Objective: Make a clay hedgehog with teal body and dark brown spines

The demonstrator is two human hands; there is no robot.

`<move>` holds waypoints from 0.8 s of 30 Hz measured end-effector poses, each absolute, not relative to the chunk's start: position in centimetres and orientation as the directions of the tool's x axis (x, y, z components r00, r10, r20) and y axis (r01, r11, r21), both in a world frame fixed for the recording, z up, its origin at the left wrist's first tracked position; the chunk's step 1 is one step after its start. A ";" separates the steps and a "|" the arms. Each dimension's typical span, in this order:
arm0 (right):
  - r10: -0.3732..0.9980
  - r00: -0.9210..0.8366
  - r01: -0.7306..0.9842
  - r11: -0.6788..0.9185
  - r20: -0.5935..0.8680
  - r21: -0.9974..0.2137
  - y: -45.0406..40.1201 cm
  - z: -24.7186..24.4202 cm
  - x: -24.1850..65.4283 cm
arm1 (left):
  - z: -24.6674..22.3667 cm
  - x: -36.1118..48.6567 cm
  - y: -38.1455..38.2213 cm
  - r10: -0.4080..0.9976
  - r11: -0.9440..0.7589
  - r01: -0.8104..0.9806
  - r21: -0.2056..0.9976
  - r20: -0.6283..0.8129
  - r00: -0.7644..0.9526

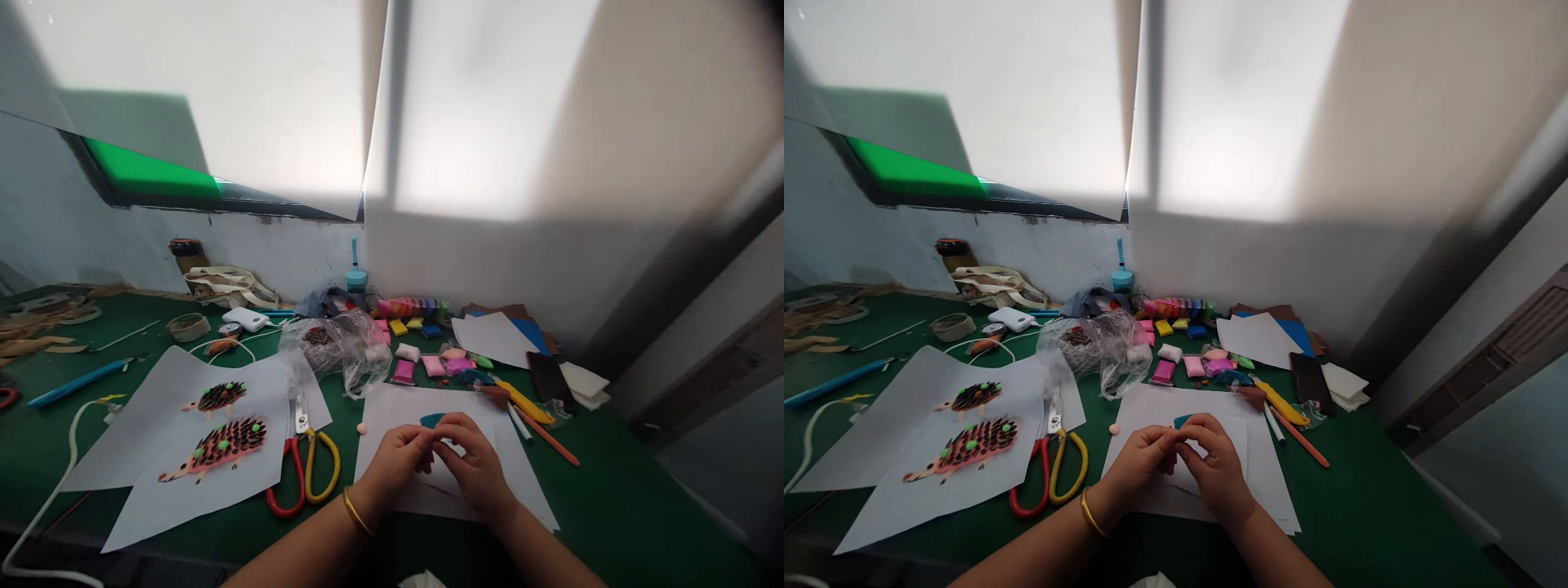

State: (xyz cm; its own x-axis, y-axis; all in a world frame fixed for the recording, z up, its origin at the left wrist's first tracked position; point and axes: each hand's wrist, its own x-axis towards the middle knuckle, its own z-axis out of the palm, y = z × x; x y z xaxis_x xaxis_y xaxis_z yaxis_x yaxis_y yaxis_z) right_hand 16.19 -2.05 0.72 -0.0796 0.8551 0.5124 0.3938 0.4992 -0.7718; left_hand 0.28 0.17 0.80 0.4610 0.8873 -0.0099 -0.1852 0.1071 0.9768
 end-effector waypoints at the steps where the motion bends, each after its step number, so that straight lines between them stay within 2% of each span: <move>1: 0.852 -0.072 0.390 0.503 0.519 -0.771 -2.0 0.7 16.2 | 0.8 0.3 0.2 0.875 0.110 -0.173 0.979 -0.013 0.484; 5: 0.831 -0.027 0.394 0.519 0.555 -0.758 -2.1 0.8 16.3 | 0.5 0.2 0.5 0.882 0.101 -0.155 0.983 -0.016 0.471; 10: 0.840 -0.077 0.397 0.520 0.537 -0.756 -2.5 0.7 16.6 | 0.1 -0.1 0.7 0.926 0.115 -0.260 0.959 -0.009 0.377; 16: 0.846 -0.144 0.399 0.524 0.513 -0.752 -2.5 0.4 16.3 | -0.1 0.1 0.5 0.908 0.110 -0.218 0.970 -0.009 0.419; 21: 0.844 -0.130 0.392 0.526 0.520 -0.755 -2.6 0.5 16.1 | 0.2 0.1 0.4 0.908 0.169 -0.326 0.930 -0.018 0.419; 24: 0.844 -0.118 0.386 0.525 0.523 -0.759 -2.6 0.7 16.0 | 0.6 0.1 0.3 0.904 0.194 -0.332 0.923 -0.036 0.427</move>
